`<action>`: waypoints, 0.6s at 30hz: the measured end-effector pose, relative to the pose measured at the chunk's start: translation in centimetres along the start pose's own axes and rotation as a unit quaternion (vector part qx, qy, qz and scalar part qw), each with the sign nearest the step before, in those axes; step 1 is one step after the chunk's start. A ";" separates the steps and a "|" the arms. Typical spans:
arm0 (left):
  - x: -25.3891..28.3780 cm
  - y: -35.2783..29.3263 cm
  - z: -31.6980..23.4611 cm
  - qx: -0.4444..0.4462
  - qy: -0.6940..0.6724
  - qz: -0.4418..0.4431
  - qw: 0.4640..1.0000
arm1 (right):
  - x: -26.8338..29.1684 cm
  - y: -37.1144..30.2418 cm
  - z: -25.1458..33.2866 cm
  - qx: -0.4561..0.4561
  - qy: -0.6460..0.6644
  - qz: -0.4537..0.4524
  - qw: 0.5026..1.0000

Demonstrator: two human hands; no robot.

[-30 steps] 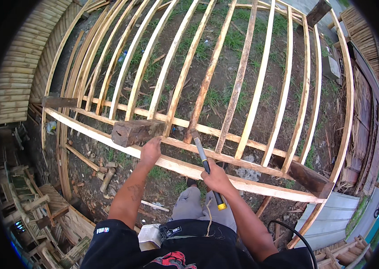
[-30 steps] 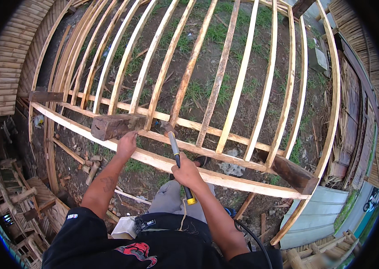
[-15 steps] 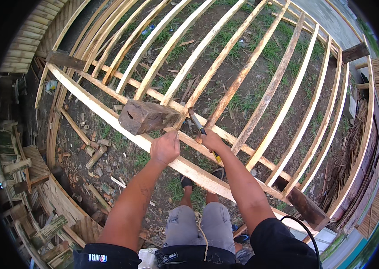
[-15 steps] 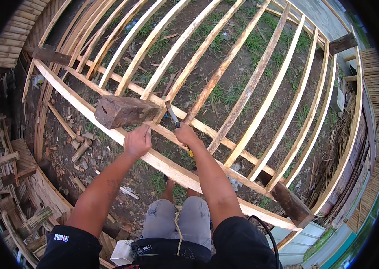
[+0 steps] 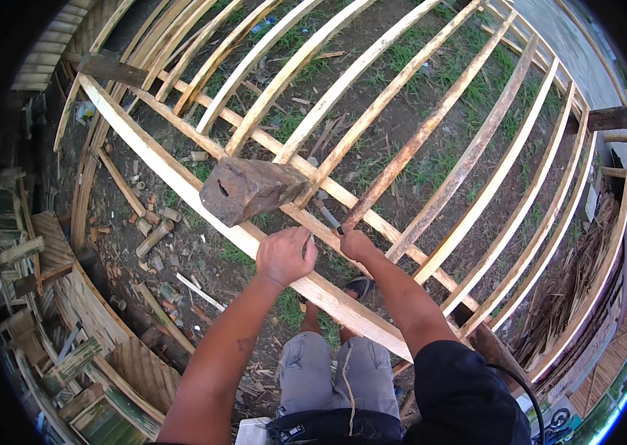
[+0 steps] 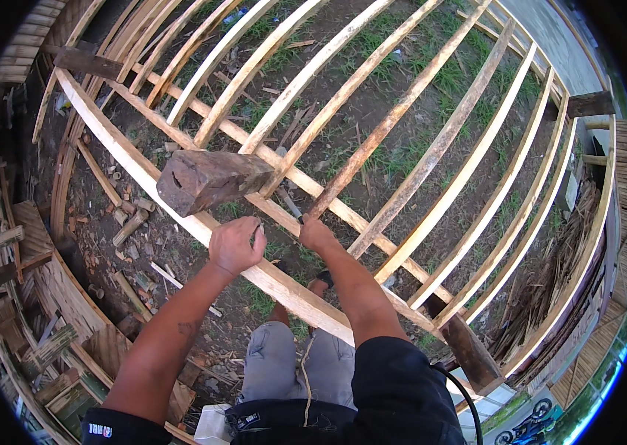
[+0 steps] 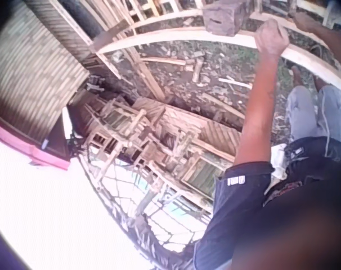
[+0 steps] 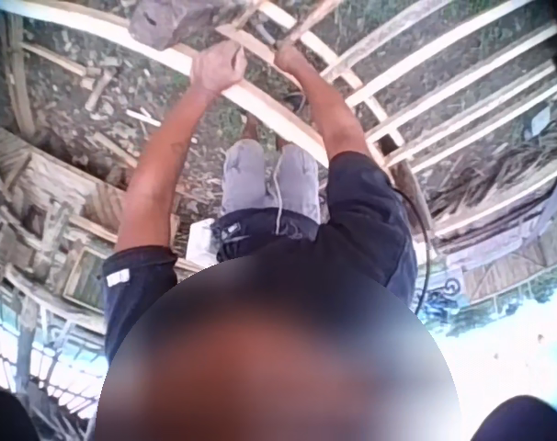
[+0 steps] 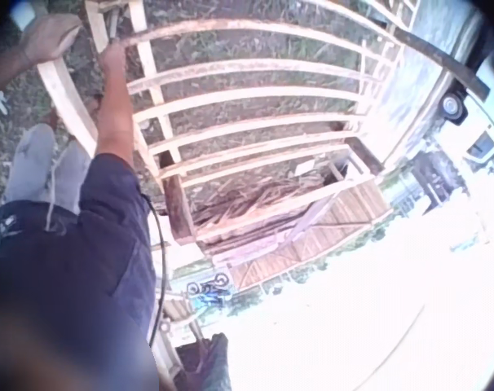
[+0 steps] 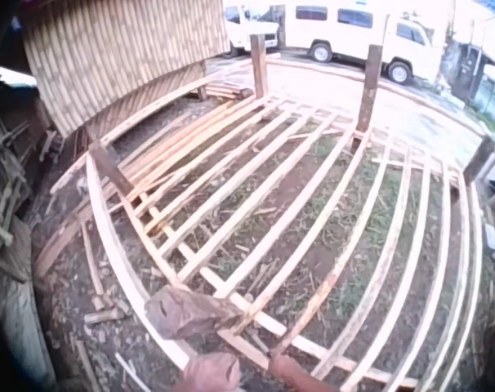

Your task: The person uses a hammer to drive nails into a wooden frame structure, securing slats to the frame. The person then walks away from the frame carrying the hammer and a container of nails.

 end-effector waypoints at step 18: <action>-0.3 -0.2 -0.8 -0.028 0.057 0.044 0.997 | -3.4 -11.1 -4.6 -0.038 -0.032 0.014 0.999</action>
Point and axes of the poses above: each hand's wrist, its own y-axis towards the middle knuckle, its own x-axis out of the back of the hand, z = x × y, the point moved 2 cm from there along y, towards the middle knuckle, and after that the axes turned 12 degrees about z, right-handed, at the moved point
